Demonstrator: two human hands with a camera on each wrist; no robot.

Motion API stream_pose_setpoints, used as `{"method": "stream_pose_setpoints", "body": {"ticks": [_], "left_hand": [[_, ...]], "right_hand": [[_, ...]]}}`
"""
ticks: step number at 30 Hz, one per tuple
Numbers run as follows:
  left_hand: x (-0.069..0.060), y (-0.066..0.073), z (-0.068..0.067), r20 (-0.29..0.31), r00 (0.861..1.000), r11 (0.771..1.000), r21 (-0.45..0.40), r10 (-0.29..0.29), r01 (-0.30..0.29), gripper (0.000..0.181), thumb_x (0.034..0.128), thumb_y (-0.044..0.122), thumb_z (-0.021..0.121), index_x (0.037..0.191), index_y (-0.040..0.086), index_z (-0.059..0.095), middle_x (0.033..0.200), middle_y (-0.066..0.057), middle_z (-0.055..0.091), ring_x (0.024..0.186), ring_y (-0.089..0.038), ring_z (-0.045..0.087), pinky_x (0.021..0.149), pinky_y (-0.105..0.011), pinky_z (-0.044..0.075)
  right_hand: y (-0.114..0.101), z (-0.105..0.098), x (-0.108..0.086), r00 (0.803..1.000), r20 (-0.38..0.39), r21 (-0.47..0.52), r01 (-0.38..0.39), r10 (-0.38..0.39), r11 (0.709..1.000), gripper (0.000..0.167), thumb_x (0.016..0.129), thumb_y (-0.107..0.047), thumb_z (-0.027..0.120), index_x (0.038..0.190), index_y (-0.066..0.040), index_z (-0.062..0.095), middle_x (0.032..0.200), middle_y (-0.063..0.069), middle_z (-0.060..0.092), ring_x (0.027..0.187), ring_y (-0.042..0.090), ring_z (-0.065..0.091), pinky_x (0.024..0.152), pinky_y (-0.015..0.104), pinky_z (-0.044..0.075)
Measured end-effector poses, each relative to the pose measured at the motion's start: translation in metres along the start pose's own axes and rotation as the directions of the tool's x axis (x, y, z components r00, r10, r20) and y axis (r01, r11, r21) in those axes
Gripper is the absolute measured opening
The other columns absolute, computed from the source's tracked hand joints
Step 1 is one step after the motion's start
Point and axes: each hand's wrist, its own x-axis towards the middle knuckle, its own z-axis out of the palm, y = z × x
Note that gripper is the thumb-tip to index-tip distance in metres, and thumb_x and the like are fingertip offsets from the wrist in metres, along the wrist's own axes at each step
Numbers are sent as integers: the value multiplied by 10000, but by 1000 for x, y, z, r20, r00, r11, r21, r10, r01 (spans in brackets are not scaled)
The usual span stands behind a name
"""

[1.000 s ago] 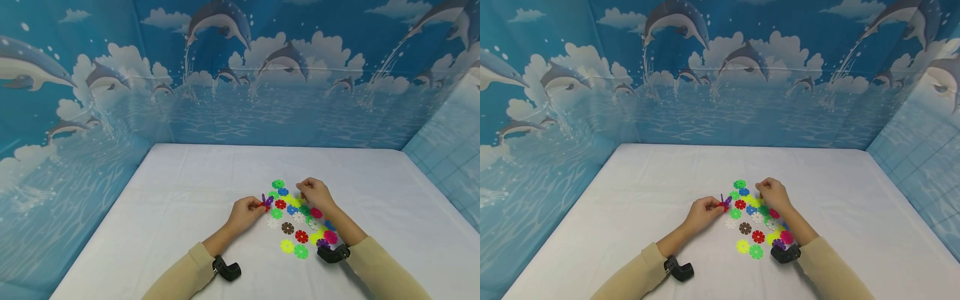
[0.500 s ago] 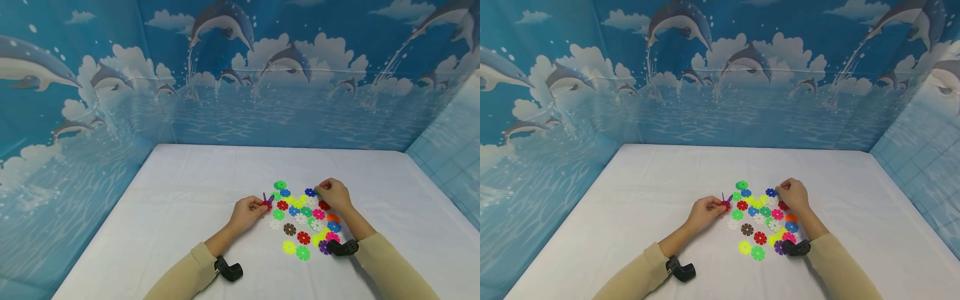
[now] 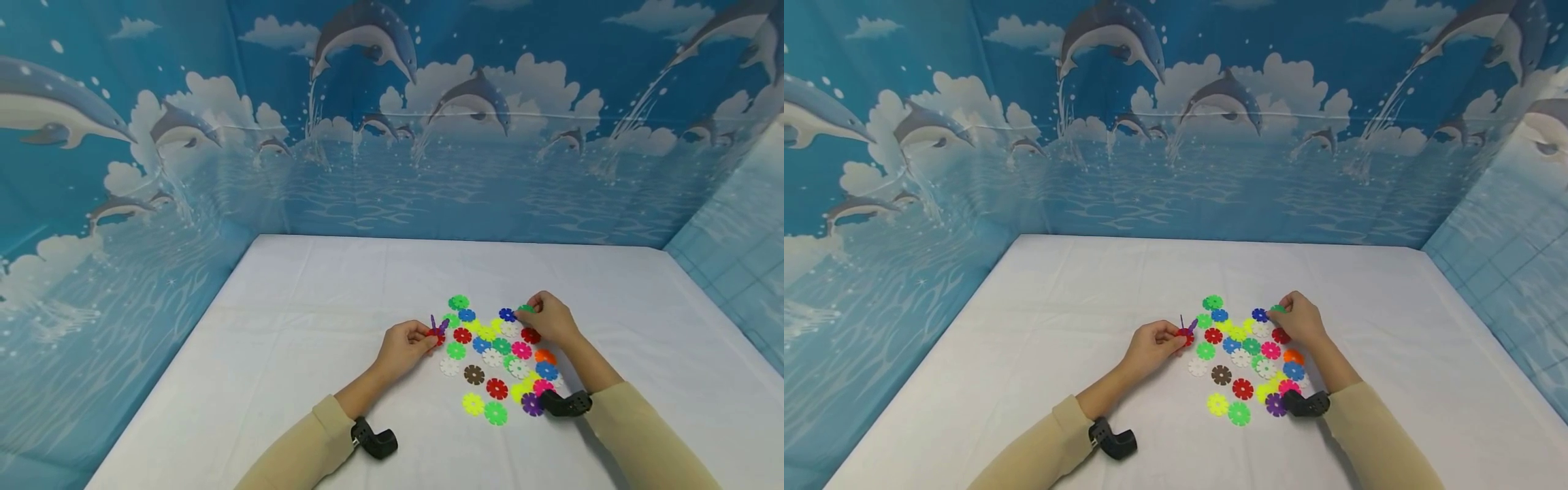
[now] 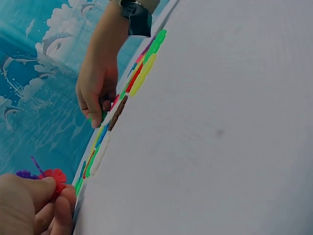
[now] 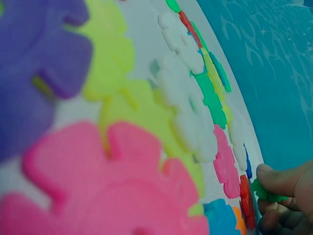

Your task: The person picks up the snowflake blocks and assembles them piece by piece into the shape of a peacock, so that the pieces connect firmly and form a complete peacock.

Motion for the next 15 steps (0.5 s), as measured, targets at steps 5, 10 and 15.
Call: {"method": "stream_pose_setpoints", "body": {"ticks": [5, 10, 15], "left_hand": [[0, 0, 0, -2, 1000, 1000, -9, -5, 5, 86, 892, 37, 696, 883, -39, 656, 751, -94, 693, 633, -126, 648, 586, -186, 494], [1, -1, -1, -10, 1000, 1000, 18, 17, -17, 93, 890, 62, 705, 882, -25, 673, 757, -79, 691, 652, -97, 625, 604, -195, 491], [1, 0, -2, -9, 999, 996, 73, 53, -52, 105, 881, 95, 720, 893, -8, 707, 802, -60, 702, 673, -52, 574, 630, -208, 482]], "right_hand": [[-3, 2, -5, 1000, -3, 21, 20, -20, 1000, 334, 979, -279, 594, 1001, 47, 525, 775, 105, 490, 675, 221, 470, 552, 274, 424], [-16, 8, -14, 998, 15, 71, 53, -54, 996, 396, 1007, -337, 540, 1036, 56, 582, 795, 114, 524, 735, 251, 487, 572, 291, 432], [-32, 18, -22, 995, 44, 107, 79, -84, 991, 443, 1026, -369, 483, 1051, 61, 587, 786, 111, 533, 768, 255, 498, 637, 315, 443]]}}
